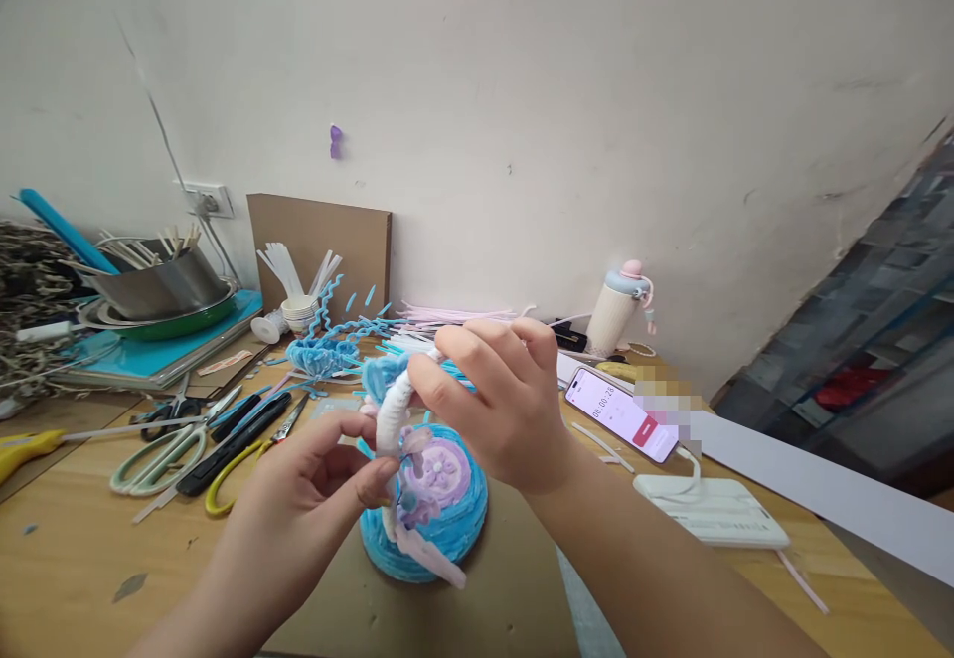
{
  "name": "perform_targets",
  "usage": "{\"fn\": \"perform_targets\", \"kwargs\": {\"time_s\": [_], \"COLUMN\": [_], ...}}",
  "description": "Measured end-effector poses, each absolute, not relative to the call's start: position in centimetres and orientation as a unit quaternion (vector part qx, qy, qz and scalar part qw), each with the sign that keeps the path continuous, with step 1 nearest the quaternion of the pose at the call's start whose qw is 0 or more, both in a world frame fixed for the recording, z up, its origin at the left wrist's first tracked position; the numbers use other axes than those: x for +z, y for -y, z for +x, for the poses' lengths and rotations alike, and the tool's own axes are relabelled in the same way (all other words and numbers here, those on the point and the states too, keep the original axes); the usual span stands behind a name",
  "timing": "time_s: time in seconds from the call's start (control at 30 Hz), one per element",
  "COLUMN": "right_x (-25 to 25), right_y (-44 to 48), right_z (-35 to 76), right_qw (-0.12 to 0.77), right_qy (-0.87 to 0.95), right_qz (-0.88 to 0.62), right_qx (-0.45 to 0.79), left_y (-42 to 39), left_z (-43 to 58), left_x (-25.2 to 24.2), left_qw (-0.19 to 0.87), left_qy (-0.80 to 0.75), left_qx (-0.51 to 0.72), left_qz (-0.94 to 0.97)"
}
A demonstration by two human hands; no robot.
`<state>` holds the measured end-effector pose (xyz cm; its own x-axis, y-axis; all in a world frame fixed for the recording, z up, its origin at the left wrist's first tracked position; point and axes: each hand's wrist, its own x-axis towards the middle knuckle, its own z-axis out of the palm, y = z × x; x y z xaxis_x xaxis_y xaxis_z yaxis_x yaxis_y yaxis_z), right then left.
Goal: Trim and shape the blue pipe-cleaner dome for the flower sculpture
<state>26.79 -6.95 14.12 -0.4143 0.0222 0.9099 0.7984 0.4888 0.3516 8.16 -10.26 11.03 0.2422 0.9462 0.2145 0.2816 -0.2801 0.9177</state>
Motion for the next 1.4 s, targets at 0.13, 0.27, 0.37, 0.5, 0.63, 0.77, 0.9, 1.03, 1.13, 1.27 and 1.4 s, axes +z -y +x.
{"fn": "perform_targets", "kwargs": {"time_s": [0.13,0.27,0.37,0.5,0.63,0.77,0.9,1.03,1.13,1.27,1.4], "right_x": [13.96,13.74,13.69,13.67,13.66,13.65,13.69,13.84,14.09,14.25,13.77], "right_y": [7.26,7.42,7.4,7.28,7.22,7.33,7.43,7.4,7.4,7.36,7.13], "right_z": [26.49,26.38,26.49,26.63,26.59,26.34,26.21,26.34,26.47,26.64,26.87], "right_qw": [0.45,0.452,0.459,0.456,0.47,0.482,0.488,0.493,0.482,0.474,0.489], "right_qy": [0.724,0.728,0.727,0.728,0.719,0.717,0.713,0.718,0.73,0.738,0.727], "right_qz": [-0.303,-0.314,-0.312,-0.311,-0.301,-0.299,-0.303,-0.302,-0.291,-0.282,-0.275], "right_qx": [-0.426,-0.41,-0.405,-0.408,-0.415,-0.406,-0.401,-0.388,-0.386,-0.389,-0.395], "left_y": [10.41,10.33,10.41,10.63,10.69,10.61,10.54,10.57,10.64,10.62,10.46], "left_z": [8.52,8.7,8.79,8.99,9.21,9.24,9.17,9.11,9.03,8.9,8.93], "left_x": [11.08,11.01,11.28,11.6,11.6,11.68,11.88,11.97,11.96,11.91,11.79], "left_qw": [0.373,0.2,0.041,-0.028,-0.024,-0.008,0.025,0.049,0.05,0.029,0.017], "left_qy": [-0.451,-0.47,-0.465,-0.461,-0.466,-0.478,-0.482,-0.485,-0.488,-0.484,-0.467], "left_qx": [0.467,0.487,0.481,0.47,0.458,0.448,0.44,0.433,0.43,0.433,0.44], "left_qz": [0.663,0.709,0.742,0.752,0.757,0.755,0.757,0.758,0.758,0.76,0.767]}}
